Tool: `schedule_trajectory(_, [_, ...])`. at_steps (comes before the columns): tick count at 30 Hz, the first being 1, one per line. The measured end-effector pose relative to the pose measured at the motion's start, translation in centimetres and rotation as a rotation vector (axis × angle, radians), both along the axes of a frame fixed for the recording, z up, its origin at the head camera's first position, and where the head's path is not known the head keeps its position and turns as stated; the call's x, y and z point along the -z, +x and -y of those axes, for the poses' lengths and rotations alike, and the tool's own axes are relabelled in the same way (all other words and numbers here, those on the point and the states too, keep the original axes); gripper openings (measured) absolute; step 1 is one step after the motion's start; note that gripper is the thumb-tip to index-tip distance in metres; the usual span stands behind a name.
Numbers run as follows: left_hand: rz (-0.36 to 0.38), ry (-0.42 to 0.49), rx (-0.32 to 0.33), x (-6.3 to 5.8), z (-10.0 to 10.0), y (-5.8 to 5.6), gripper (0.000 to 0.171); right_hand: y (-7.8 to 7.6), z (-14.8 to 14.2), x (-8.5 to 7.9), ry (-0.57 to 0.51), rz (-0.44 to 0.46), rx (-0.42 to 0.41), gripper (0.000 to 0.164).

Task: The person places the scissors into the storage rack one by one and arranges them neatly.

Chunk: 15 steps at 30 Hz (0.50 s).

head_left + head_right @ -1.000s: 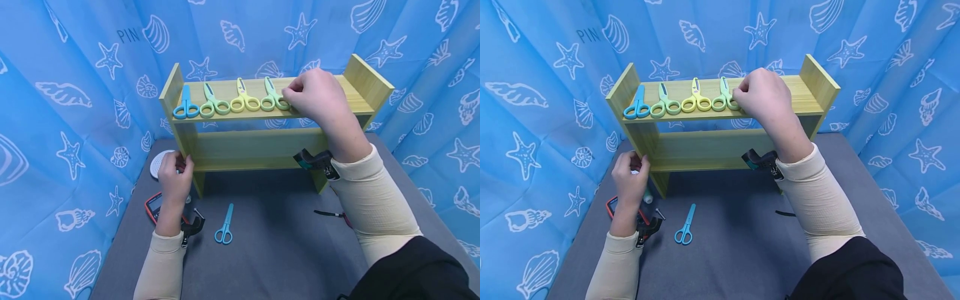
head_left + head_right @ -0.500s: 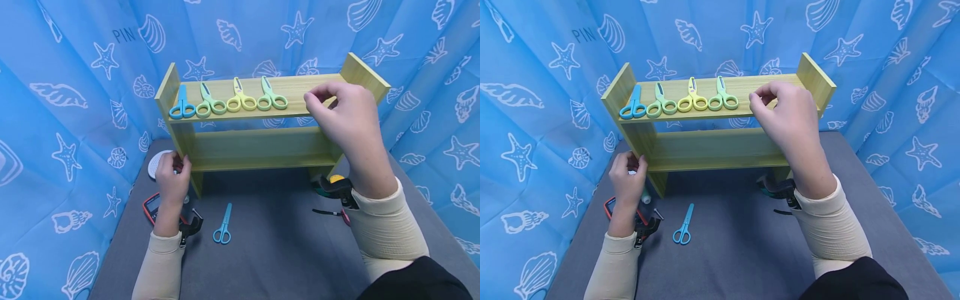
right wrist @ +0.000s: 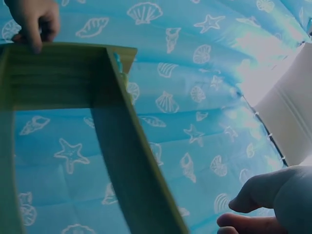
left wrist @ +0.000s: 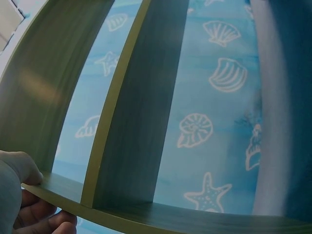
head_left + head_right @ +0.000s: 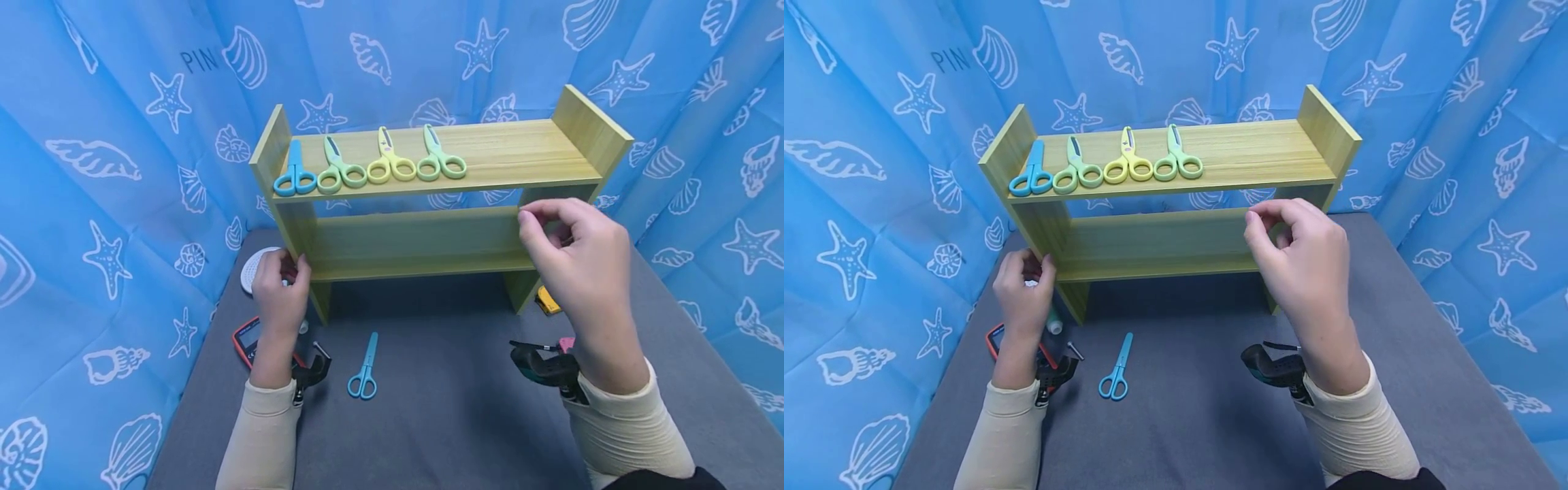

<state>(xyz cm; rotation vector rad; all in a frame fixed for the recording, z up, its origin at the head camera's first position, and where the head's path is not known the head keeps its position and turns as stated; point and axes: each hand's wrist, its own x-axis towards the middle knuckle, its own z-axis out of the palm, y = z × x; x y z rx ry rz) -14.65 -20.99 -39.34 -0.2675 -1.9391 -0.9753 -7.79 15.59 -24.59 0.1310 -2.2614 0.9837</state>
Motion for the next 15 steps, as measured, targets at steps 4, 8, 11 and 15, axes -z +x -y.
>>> schedule_trajectory(4, [-0.002,-0.006,-0.003,0.1,-0.1,0.0,0.009,1.2,-0.2,2.0,-0.028,0.017,0.007,0.02])
schedule_trajectory(8, [-0.01,-0.004,-0.005,0.2,-0.2,-0.1,0.009,2.2,-0.3,4.2,-0.081,0.03,-0.01,0.016])
schedule_trajectory(11, [-0.019,0.003,-0.008,0.2,-0.1,-0.2,0.008,2.6,-0.1,6.3,-0.118,0.024,-0.047,0.012])
schedule_trajectory(15, [-0.023,0.003,-0.004,0.3,0.0,-0.2,0.008,3.0,0.6,9.2,-0.133,0.036,-0.078,0.008])
